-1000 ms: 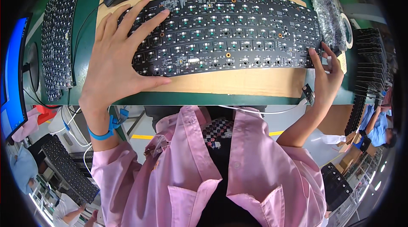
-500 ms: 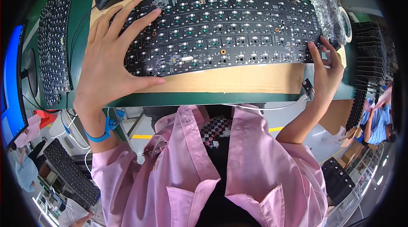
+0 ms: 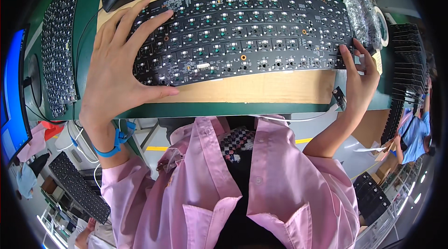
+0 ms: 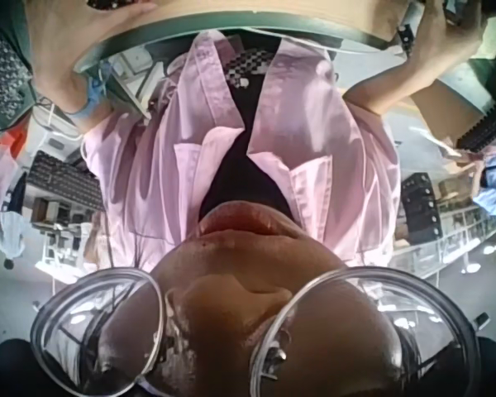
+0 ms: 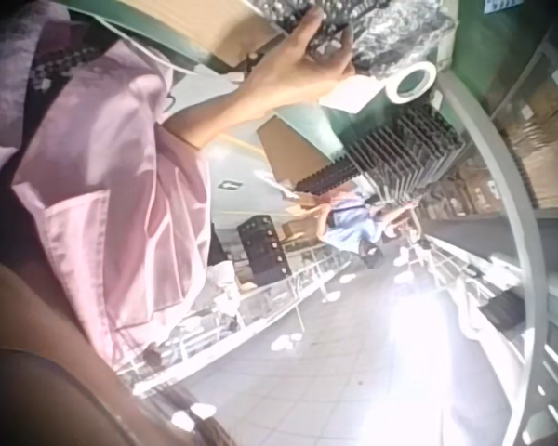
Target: The worker is assembling mechanical keyboards and performing quality testing using computer software at an electronics assembly station.
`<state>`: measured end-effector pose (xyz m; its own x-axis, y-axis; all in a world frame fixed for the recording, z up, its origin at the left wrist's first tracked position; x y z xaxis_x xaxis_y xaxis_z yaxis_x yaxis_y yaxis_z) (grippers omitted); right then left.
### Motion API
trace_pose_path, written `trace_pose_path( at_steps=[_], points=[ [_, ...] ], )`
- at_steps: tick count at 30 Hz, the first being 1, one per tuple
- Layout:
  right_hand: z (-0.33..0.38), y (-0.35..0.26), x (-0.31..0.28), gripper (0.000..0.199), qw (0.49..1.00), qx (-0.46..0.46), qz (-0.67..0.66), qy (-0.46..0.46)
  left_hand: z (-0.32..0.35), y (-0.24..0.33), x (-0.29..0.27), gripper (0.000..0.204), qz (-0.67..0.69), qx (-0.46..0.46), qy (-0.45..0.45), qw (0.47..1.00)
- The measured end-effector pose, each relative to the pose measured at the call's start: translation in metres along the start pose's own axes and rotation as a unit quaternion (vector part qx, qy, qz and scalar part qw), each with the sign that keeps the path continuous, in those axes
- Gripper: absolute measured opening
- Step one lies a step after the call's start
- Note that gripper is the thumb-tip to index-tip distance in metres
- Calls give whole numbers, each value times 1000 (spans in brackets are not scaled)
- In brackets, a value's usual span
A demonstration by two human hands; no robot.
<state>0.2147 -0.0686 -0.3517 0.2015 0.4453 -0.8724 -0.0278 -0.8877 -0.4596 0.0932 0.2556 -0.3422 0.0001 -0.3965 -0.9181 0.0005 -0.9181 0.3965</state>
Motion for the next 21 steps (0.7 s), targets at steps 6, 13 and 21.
trace_pose_path(
  at_steps=[6,13,21],
  points=[
    [0,1,0,36,1000,3,-11,-3,1,-1,0,94,-1,-3,-4,1000],
    [-2,2,2,36,1000,-2,3,1,-1,2,2,93,-1,10,-5,1000],
    [1,5,2,36,999,10,-34,-1,-7,-5,4,93,51,49,-42,997]
  ],
)
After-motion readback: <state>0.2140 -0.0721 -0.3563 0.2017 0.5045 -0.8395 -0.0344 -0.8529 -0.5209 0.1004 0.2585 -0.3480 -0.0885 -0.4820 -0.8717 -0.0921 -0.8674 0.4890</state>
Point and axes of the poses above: each hand's wrist, its own z-axis away from the middle knuckle, its own x-axis out of the palm, y = z × x, the point moved 6 cm from there along -z, towards the middle knuckle, and after that the axes turned 11 degrees about z, right-handed, at the moved point
